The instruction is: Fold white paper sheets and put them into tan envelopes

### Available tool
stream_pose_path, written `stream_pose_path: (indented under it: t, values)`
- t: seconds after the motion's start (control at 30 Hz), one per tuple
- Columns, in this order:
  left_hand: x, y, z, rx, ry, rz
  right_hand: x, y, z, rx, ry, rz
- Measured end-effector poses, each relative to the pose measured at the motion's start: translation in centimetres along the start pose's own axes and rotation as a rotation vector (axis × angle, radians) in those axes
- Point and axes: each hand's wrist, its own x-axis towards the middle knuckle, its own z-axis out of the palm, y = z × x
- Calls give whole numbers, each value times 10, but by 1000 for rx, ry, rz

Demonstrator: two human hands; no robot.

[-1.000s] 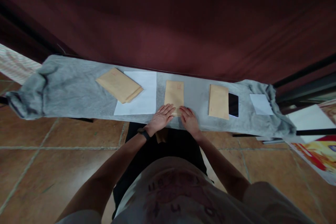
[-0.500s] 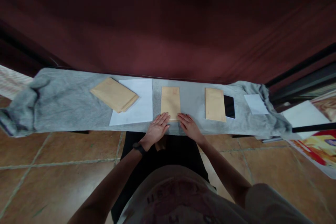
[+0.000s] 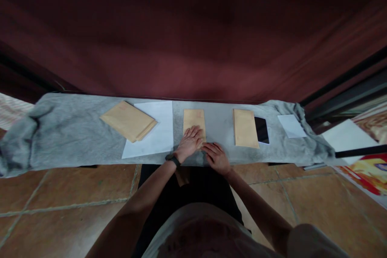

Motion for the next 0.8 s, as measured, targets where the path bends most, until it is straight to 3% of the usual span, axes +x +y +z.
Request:
stream_pose_path:
  t: [0.17,0.47,0.63,0.8]
  values:
    - [36,-9,7,33,7,-4,0,-1,-1,10,-6,-8]
    - [80,-16,5,40,-30,-59,2,-5,-5,41,-15,4]
    - [86,-17,5,38,-33,-79,2,-5,-5,41,-25,15]
    - [71,-16,9,39,-8,-21,2,-5,-4,55,-29,22]
